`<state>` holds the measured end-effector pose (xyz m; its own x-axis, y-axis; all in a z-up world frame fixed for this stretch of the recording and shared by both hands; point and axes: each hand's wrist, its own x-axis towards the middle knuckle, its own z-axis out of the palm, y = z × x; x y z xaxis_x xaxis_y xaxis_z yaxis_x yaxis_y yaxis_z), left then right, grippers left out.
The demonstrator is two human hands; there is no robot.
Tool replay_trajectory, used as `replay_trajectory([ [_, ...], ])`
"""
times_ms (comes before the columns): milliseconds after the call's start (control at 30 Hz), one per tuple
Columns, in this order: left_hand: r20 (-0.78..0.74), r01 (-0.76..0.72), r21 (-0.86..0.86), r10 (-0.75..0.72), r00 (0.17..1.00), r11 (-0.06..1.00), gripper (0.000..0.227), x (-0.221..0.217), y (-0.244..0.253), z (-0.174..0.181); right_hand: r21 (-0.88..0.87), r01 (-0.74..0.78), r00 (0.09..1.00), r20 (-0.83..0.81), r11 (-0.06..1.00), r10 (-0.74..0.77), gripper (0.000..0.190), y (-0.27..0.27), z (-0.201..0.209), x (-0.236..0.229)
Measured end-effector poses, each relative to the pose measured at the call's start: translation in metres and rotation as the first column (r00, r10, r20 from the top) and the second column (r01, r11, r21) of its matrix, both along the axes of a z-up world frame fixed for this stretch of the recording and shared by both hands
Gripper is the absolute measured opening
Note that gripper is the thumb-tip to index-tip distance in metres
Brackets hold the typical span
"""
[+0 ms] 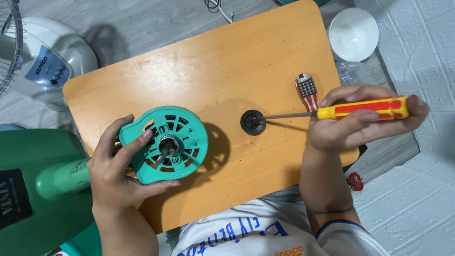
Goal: Disassembling the motor housing of a green electric fan using a screwdriver.
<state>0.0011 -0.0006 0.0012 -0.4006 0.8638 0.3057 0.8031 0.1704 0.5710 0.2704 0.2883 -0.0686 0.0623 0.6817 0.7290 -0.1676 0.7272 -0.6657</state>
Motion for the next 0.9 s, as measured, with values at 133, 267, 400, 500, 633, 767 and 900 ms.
replay_trajectory([
  [133, -0.018, 0.017, 0.031, -0.016, 1.0, 0.999, 0.105, -0.001, 0.0, -0.001, 0.06, -0.031, 0.999, 0.018, 0.998, 0.03, 0.036, -0.001, 0.006, -0.011],
  [267, 0.002, 0.015, 0.024, -0.015, 1.0, 1.0, 0.105, 0.0, 0.0, -0.002, 0.098, -0.05, 0.998, 0.04, 0.994, 0.046, 0.041, -0.003, 0.007, -0.015],
  [400, 0.018, 0.016, 0.012, -0.016, 1.0, 1.0, 0.105, -0.001, -0.001, -0.002, 0.099, -0.042, 0.999, 0.031, 0.994, 0.039, 0.038, 0.005, 0.002, -0.004],
  [500, -0.006, 0.014, 0.021, -0.014, 1.0, 1.0, 0.104, 0.0, -0.001, -0.002, 0.005, 0.018, 1.0, -0.021, 1.0, -0.018, 0.037, -0.003, 0.001, -0.003],
  [633, -0.028, 0.0, 0.011, 0.0, 1.0, 1.0, 0.106, -0.001, -0.002, -0.001, -0.02, 0.117, 0.993, 0.007, 0.993, -0.117, 0.039, 0.001, 0.0, 0.004],
  [767, 0.034, 0.023, 0.008, -0.023, 0.999, 1.0, 0.101, -0.004, -0.004, 0.003, -0.168, 0.109, 0.989, -0.085, 0.98, -0.124, 0.041, 0.001, 0.036, -0.009],
  [900, 0.142, 0.063, 0.091, -0.075, 0.987, 0.994, 0.087, -0.006, -0.01, 0.001, -0.248, -0.119, 0.993, -0.045, 0.961, 0.111, 0.051, -0.021, 0.109, -0.038],
])
